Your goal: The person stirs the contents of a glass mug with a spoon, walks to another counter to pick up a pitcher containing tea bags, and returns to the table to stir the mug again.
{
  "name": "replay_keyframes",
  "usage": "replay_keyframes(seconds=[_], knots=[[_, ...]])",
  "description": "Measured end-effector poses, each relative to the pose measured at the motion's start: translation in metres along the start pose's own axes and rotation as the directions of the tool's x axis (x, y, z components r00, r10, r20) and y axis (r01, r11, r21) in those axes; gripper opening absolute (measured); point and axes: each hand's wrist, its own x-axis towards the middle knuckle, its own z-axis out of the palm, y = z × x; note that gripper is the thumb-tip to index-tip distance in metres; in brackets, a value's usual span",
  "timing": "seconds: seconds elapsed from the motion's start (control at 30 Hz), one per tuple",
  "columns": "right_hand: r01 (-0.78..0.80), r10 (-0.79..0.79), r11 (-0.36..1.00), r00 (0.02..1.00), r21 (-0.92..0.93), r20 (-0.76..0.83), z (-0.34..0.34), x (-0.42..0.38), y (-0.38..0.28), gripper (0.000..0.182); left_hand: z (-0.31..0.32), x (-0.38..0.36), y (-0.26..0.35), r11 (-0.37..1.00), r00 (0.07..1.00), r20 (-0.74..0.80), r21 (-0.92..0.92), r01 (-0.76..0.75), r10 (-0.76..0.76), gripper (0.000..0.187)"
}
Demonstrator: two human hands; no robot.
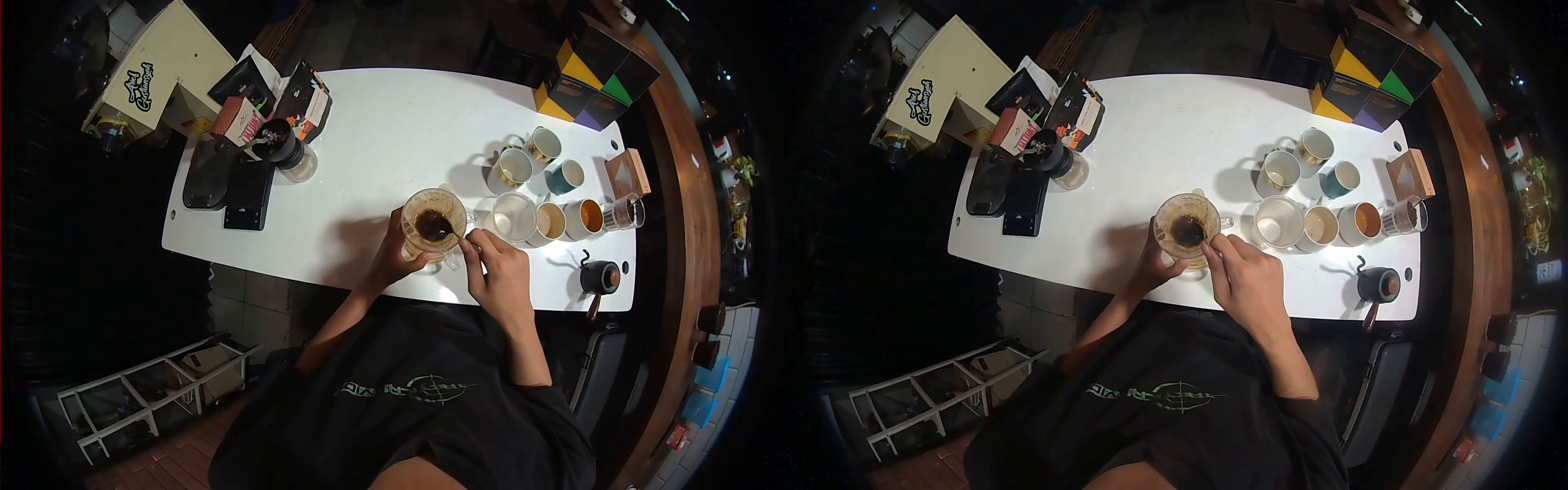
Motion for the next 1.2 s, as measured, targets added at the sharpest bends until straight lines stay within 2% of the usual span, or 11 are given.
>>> replay_keyframes(seconds=[0.17,0.27,0.33,0.47,0.6,0.77,0.83,0.93,1.0,1.07,1.2], knots=[[-0.04,0.042,0.994,0.999,0.1,-0.022,-0.003,0.0,-0.005,0.009,0.001,0.0,-0.001,1.0,1.0,-0.009,-0.022,-0.003,0.003,0.081],[-0.05,0.05,0.993,0.999,0.109,0.01,0.003,0.002,-0.004,0.008,-0.001,0.0,-0.001,0.998,0.999,-0.004,0.038,-0.053,0.053,0.081],[-0.057,0.058,0.995,0.998,0.082,-0.012,0.007,0.002,-0.002,0.008,-0.002,0.0,0.002,1.0,1.0,0.013,0.003,0.0,0.0,0.08],[-0.054,0.058,0.998,0.993,0.042,-0.099,0.006,0.0,-0.005,0.01,-0.003,0.002,0.003,0.999,1.0,0.023,-0.036,0.007,-0.006,0.079],[-0.06,0.058,0.998,0.994,-0.022,-0.088,0.008,-0.001,-0.002,0.009,-0.004,0.003,0.002,0.999,0.999,0.042,-0.04,0.004,-0.002,0.079],[-0.102,0.106,0.991,0.993,0.092,-0.049,0.009,-0.005,-0.006,0.007,-0.004,0.003,0.002,1.0,0.998,0.057,-0.013,0.003,-0.002,0.079],[-0.1,0.106,0.99,0.993,0.104,-0.055,0.004,-0.005,-0.008,0.006,-0.002,0.003,0.004,0.994,0.999,0.032,-0.105,0.037,-0.034,0.079],[-0.088,0.096,0.987,0.994,0.134,-0.057,0.006,-0.003,-0.006,0.006,-0.002,0.003,0.001,1.0,1.0,0.017,-0.026,-0.013,0.014,0.079],[-0.075,0.084,0.985,0.995,0.156,-0.053,0.009,0.0,-0.003,0.007,-0.002,0.003,0.002,0.998,0.999,0.032,-0.054,0.02,-0.018,0.079],[-0.068,0.069,0.997,0.997,0.045,-0.04,0.013,0.002,-0.002,0.008,-0.003,0.003,0.004,0.995,0.997,0.049,-0.082,0.055,-0.051,0.08],[-0.054,0.057,0.998,0.991,0.031,-0.118,0.014,0.002,0.0,0.009,-0.002,0.0,0.002,0.997,0.998,0.038,-0.052,0.052,-0.05,0.08]])
